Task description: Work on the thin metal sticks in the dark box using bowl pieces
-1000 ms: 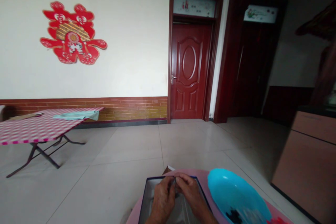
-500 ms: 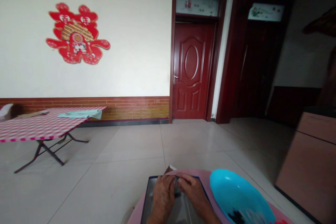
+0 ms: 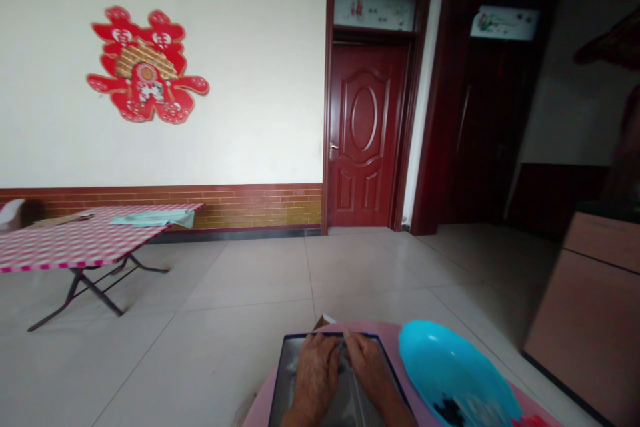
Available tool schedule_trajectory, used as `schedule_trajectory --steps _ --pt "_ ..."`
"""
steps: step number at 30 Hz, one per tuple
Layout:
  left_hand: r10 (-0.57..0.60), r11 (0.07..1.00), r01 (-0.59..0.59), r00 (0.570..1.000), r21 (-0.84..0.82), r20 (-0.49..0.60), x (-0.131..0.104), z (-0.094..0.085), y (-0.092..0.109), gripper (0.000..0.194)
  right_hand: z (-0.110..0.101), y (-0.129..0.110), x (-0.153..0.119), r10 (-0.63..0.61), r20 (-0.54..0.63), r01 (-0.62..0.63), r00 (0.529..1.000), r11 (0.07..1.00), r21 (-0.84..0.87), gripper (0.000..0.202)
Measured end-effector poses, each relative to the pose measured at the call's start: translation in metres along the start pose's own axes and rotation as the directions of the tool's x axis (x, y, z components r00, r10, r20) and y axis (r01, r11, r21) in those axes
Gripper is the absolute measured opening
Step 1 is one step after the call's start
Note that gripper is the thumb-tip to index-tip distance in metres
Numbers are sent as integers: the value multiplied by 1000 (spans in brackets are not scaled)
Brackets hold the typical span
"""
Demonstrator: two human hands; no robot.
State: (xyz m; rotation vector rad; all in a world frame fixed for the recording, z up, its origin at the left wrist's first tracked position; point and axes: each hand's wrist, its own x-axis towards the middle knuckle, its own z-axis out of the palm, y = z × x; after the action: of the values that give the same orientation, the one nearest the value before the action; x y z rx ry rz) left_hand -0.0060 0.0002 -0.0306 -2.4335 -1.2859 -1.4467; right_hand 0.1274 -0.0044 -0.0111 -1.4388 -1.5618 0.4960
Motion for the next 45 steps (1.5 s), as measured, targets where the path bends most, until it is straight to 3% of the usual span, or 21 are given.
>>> schedule_trajectory --steps 7,15,23,30,36,45 --pt "-6 1000 6 1000 7 -27 -2 2 -4 23 -2 0 -3 -69 82 63 994 995 79 19" --pt "10 1000 -10 1000 22 -5 -2 3 1 25 2 7 0 -37 11 37 999 999 -18 33" --pt "1 999 -1 1000 32 4 -5 4 -3 25 -4 4 -1 -68 76 67 995 997 25 22" --pt "30 998 -26 996 53 -79 -9 10 -4 24 -4 6 0 -42 36 43 998 999 -12 31" --pt "7 998 -5 1000 59 -28 -8 8 -6 25 -6 1 -3 -55 114 57 992 998 -10 25" --pt "-2 999 2 1000 39 10 -8 7 -2 23 0 8 0 -21 61 22 998 1000 -10 43"
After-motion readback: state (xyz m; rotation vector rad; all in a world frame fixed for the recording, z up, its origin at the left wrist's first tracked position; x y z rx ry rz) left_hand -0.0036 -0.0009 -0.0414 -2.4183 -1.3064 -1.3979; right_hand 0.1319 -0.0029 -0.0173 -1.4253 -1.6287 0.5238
